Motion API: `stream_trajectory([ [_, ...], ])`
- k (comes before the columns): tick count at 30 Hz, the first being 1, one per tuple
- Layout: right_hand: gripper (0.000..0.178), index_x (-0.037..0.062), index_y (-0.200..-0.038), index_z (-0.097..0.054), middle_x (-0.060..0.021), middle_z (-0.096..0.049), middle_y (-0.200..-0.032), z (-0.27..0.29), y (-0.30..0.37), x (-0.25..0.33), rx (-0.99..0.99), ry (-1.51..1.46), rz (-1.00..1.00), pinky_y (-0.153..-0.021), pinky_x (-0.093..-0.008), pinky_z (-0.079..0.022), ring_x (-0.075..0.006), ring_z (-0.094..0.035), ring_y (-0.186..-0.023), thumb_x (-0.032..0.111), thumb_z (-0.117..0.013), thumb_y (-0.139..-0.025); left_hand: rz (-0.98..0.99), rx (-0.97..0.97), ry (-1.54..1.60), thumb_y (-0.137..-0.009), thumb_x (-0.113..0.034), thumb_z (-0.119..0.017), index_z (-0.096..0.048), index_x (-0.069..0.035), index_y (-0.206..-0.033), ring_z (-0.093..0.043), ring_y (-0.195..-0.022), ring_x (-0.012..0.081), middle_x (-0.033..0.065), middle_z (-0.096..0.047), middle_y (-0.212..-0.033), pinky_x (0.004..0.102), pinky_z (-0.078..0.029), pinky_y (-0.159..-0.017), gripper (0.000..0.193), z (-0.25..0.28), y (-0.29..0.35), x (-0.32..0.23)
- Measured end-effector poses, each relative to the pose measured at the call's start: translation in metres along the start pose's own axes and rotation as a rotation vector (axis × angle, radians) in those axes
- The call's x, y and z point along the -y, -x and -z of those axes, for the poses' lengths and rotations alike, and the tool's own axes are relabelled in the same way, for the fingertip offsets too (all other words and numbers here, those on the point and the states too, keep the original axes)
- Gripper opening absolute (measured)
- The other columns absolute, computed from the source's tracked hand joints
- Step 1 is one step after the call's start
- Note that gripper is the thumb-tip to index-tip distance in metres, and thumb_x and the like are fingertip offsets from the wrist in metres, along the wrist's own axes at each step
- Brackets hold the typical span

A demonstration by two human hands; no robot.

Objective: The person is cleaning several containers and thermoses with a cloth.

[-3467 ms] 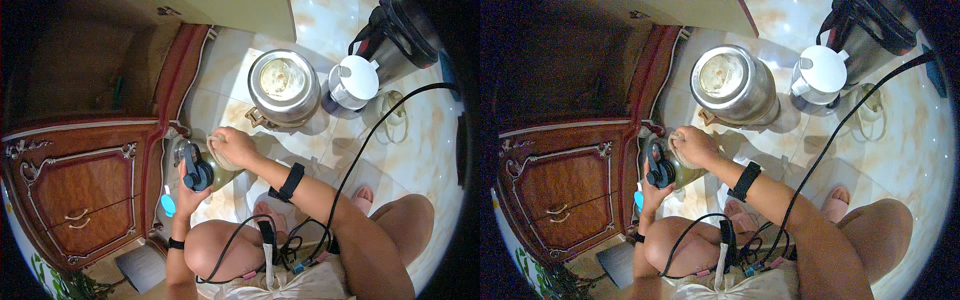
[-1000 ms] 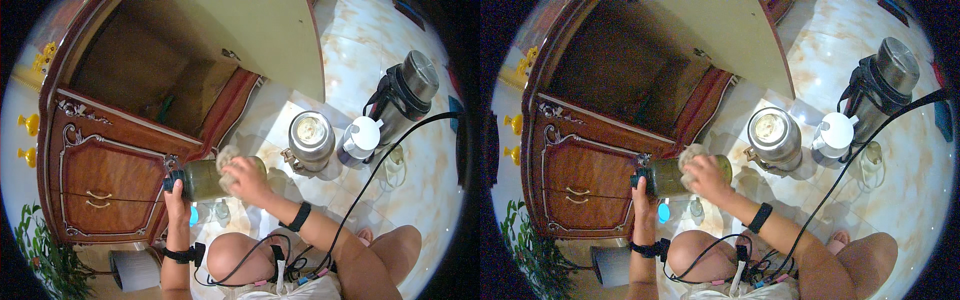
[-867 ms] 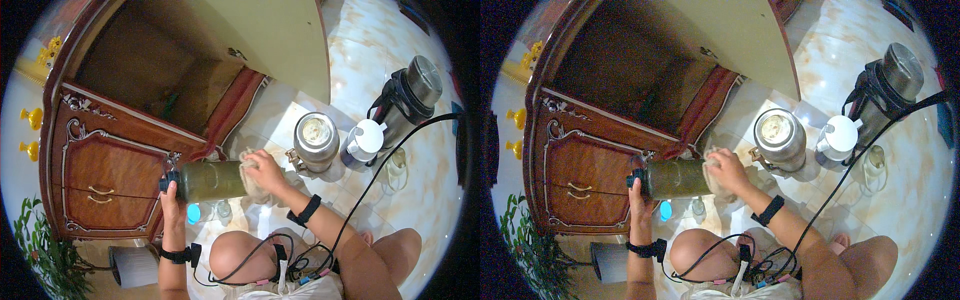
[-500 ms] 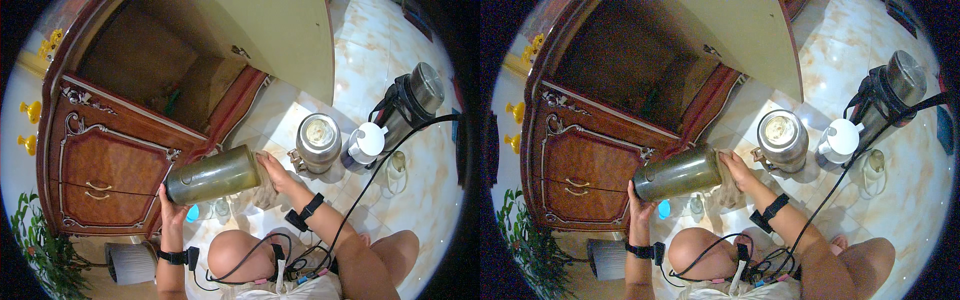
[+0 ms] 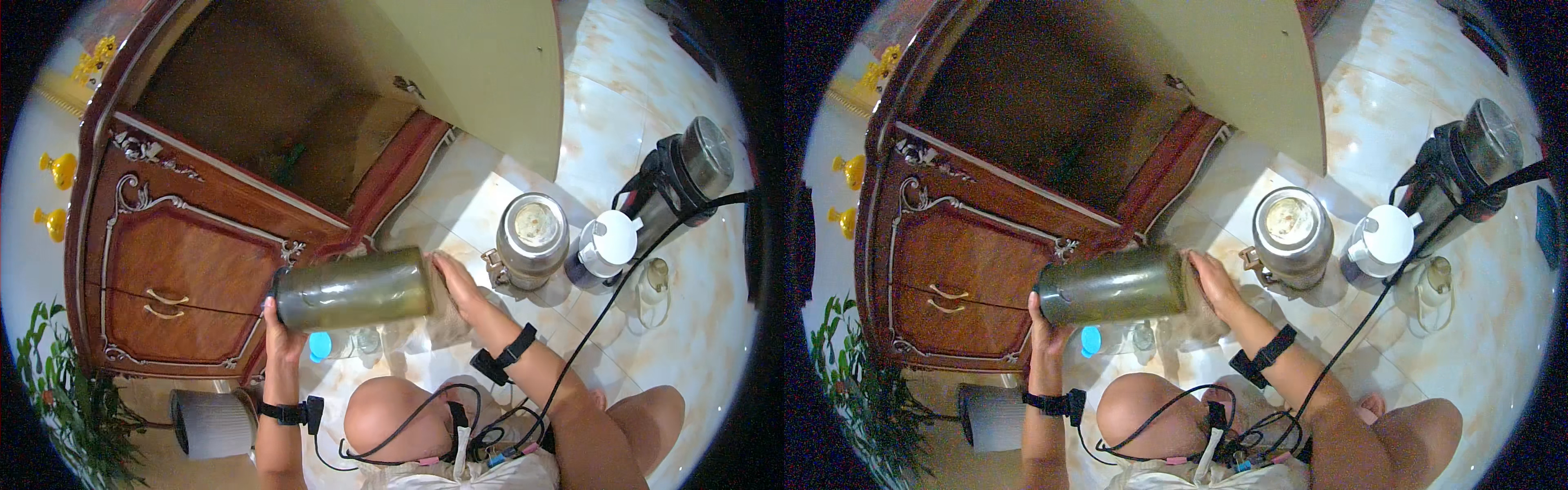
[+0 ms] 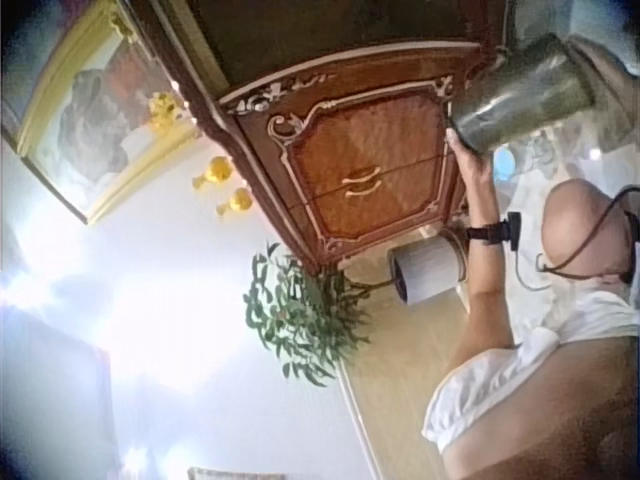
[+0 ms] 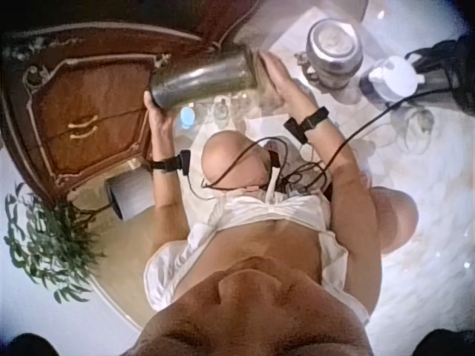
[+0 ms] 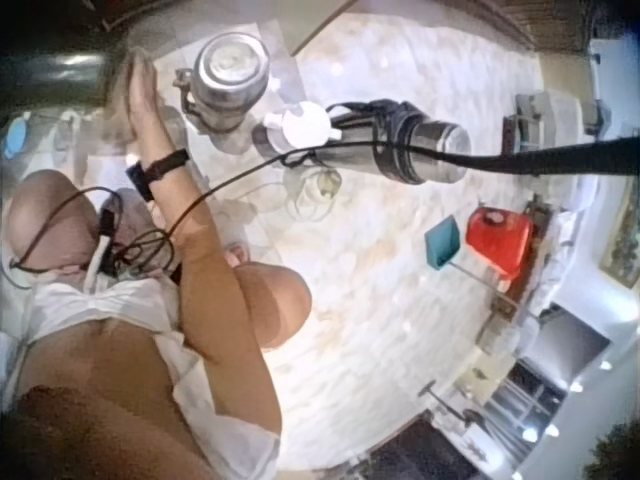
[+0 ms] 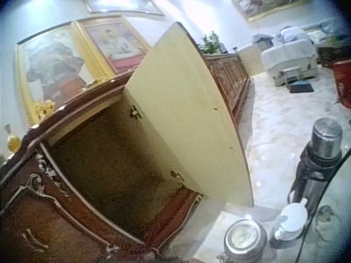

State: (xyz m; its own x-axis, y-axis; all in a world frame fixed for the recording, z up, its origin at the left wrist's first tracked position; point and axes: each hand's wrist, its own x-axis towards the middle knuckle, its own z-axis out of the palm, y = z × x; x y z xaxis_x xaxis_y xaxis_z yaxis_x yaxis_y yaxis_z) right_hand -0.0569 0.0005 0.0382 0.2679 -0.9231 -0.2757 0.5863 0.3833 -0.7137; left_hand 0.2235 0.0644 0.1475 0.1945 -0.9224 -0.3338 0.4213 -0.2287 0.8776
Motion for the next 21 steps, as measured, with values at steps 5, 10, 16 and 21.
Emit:
stream_trajectory([
  [5,0.034,-0.0001,-0.104,-0.055,-0.0095,-0.057,-0.101,0.008,-0.006,-0.005,-0.183,0.220,0.256,-0.085,-0.0272,-0.036,-0.0177,-0.051,-0.094,0.027,-0.039,-0.089,-0.058,-0.052,-0.080,-0.082,-0.042,-0.052,-0.047,-0.007,-0.113,-0.054,-0.094,0.0216,0.0071,-0.055,-0.105,0.0375,-0.044,-0.081,0.047,-0.027,0.001,0.004],
  [10,0.033,-0.0005,-0.103,-0.054,-0.0127,-0.058,-0.095,-0.004,0.000,0.003,-0.368,0.261,0.337,-0.083,-0.0292,-0.038,-0.0216,-0.053,-0.089,0.025,-0.038,-0.088,-0.167,-0.168,-0.149,-0.083,-0.033,-0.053,-0.051,-0.003,-0.103,-0.057,-0.082,0.0203,0.0070,-0.058,-0.094,0.0355,-0.047,-0.073,0.036,-0.036,-0.011,-0.004],
  [16,0.024,0.0019,-0.099,-0.052,-0.0138,-0.052,-0.096,-0.005,0.021,0.026,-0.331,0.578,0.691,-0.081,-0.0347,-0.039,-0.0272,-0.051,-0.090,0.016,-0.046,-0.082,-0.233,-0.165,-0.242,-0.082,-0.027,-0.056,-0.050,-0.002,-0.102,-0.056,-0.077,0.0165,0.0063,-0.057,-0.088,0.0299,-0.048,-0.063,0.033,-0.045,-0.021,-0.008],
  [21,0.036,0.0069,-0.103,-0.053,-0.0119,-0.050,-0.101,-0.038,0.032,0.042,0.176,1.072,0.923,-0.085,-0.0395,-0.038,-0.0306,-0.048,-0.096,0.012,-0.062,-0.069,-0.364,0.072,-0.574,-0.065,-0.020,-0.069,-0.041,0.002,-0.119,-0.049,-0.090,0.0130,0.0038,-0.051,-0.101,0.0265,-0.038,-0.084,0.064,-0.073,-0.011,0.017],
])
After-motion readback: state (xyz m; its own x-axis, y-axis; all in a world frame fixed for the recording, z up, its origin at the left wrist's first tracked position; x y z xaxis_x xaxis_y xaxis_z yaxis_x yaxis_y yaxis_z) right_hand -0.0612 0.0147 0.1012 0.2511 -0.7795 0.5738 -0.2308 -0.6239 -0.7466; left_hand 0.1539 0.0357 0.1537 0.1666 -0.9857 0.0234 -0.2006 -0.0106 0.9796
